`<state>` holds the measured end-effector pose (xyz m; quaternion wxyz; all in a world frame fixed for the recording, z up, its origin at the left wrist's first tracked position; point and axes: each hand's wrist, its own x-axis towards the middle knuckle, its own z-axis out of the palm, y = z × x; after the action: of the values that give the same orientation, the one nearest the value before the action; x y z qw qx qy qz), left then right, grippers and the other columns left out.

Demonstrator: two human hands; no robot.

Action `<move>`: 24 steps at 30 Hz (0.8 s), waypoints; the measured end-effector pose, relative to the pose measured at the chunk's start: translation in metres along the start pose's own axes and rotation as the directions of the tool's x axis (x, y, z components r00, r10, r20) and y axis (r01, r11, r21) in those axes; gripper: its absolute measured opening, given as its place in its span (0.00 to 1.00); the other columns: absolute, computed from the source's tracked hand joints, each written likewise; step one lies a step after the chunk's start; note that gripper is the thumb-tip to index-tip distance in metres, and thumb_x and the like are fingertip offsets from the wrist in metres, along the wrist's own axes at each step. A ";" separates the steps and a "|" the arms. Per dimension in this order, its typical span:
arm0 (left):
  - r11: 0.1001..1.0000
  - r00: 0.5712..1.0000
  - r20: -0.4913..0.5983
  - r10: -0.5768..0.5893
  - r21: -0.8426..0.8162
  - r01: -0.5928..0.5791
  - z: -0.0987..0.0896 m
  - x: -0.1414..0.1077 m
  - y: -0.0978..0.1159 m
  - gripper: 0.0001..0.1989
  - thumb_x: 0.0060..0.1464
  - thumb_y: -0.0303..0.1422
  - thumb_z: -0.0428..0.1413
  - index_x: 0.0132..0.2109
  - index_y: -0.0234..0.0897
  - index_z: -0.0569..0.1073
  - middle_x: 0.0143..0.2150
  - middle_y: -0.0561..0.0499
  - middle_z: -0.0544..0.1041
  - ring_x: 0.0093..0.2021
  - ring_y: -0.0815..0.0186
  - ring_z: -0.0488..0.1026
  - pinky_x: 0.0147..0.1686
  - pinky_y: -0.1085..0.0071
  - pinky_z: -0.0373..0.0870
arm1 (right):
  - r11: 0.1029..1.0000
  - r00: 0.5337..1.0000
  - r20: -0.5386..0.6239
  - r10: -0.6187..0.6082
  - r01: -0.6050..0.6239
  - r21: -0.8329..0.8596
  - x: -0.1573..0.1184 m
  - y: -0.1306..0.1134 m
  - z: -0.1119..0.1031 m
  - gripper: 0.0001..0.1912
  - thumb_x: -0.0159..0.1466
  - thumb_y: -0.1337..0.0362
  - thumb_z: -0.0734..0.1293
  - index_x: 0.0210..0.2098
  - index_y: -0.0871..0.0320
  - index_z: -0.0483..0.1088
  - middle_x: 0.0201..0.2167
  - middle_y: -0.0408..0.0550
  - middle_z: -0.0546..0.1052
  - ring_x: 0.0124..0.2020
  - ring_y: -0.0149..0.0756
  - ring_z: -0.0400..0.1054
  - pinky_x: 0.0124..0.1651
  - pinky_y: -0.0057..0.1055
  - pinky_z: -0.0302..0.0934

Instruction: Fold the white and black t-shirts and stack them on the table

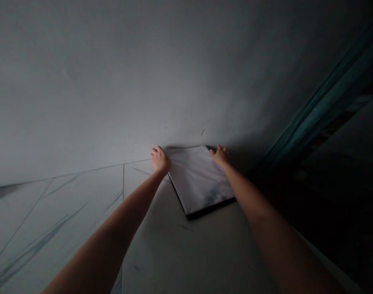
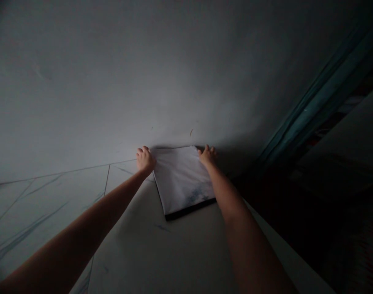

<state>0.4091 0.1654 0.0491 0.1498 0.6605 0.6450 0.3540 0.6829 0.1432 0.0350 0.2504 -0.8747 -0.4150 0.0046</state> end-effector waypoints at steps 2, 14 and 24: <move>0.972 0.980 -0.022 0.199 0.128 -0.195 0.001 -0.021 0.006 0.23 0.59 0.30 0.53 0.61 0.31 0.66 0.66 0.32 0.64 0.65 0.47 0.61 0.61 0.54 0.59 | 0.987 0.985 0.113 -0.131 0.140 -0.078 -0.018 -0.008 0.002 0.29 0.70 0.48 0.56 0.67 0.52 0.60 0.69 0.61 0.55 0.68 0.59 0.49 0.64 0.61 0.47; 0.885 0.853 0.445 0.272 0.232 -0.403 0.006 -0.094 -0.008 0.35 0.65 0.51 0.42 0.72 0.37 0.54 0.74 0.35 0.47 0.74 0.45 0.41 0.68 0.45 0.44 | 0.934 0.929 0.296 -0.221 0.289 -0.209 -0.097 -0.011 -0.006 0.34 0.69 0.42 0.54 0.70 0.49 0.55 0.73 0.56 0.50 0.72 0.54 0.43 0.68 0.59 0.38; 0.997 0.935 0.353 0.026 -0.081 0.003 -0.034 -0.144 0.001 0.36 0.53 0.31 0.59 0.66 0.23 0.61 0.67 0.26 0.62 0.68 0.46 0.59 0.64 0.59 0.61 | 0.815 0.812 0.351 -0.465 0.548 -0.188 -0.205 0.002 -0.027 0.31 0.71 0.48 0.55 0.70 0.49 0.55 0.73 0.55 0.51 0.72 0.52 0.44 0.67 0.65 0.38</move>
<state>0.3992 0.0185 0.0341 0.2879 0.7107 0.5887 0.2559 0.5562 -0.0189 0.0164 0.0526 -0.7464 -0.6633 0.0059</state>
